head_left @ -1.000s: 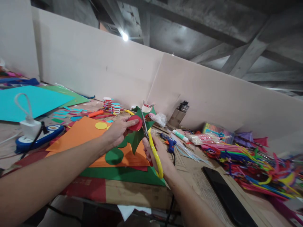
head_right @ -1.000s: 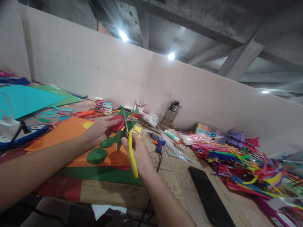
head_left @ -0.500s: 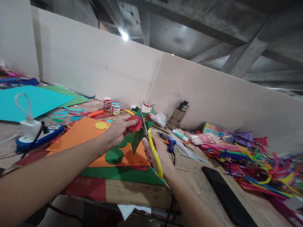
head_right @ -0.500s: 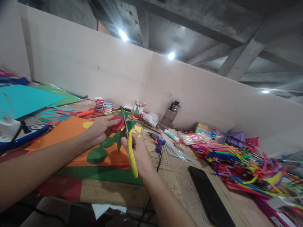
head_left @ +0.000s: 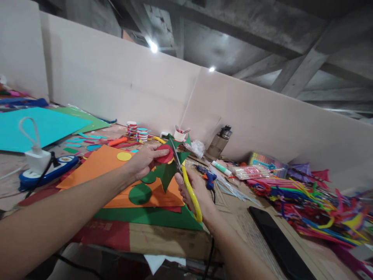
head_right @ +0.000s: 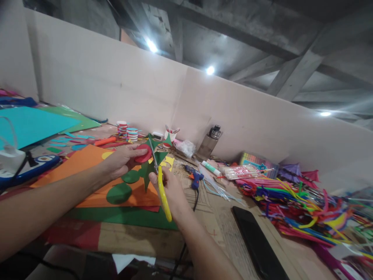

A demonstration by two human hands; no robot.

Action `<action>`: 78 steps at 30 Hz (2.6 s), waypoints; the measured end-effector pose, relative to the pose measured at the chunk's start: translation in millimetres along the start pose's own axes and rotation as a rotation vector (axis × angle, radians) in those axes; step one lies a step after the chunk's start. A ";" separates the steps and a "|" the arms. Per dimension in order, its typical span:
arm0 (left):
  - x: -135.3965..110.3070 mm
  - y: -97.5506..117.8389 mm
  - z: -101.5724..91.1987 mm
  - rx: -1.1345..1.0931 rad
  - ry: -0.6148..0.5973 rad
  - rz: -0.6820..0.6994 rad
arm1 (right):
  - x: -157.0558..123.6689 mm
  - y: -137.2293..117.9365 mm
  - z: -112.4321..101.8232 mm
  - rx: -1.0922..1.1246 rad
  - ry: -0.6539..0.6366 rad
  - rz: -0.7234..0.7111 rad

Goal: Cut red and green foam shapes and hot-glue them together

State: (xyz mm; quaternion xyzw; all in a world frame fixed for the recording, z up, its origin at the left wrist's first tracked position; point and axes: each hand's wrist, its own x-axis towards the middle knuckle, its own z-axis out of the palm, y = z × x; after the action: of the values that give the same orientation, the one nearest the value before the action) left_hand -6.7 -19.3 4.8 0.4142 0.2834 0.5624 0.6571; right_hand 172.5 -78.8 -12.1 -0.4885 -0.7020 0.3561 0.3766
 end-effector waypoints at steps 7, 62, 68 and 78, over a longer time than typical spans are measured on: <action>1.2 0.4 -5.2 0.059 -0.094 -0.001 | -1.8 -4.1 -1.9 -0.042 -0.036 0.008; 5.7 8.1 -15.7 0.222 -0.201 -0.091 | -1.0 -4.9 -15.9 -0.310 -0.089 -0.157; 8.3 8.0 -20.9 0.242 -0.252 -0.076 | -2.2 -9.6 -15.8 -0.271 -0.120 -0.131; 5.9 18.4 -22.5 0.299 -0.343 -0.074 | -1.5 -11.2 -16.2 -0.336 -0.121 -0.172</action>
State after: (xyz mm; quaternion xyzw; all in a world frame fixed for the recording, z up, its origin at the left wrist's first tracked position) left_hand -33.7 -8.0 10.1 0.5858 0.2629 0.4111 0.6471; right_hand 182.4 -81.0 4.8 -0.4602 -0.8121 0.2291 0.2761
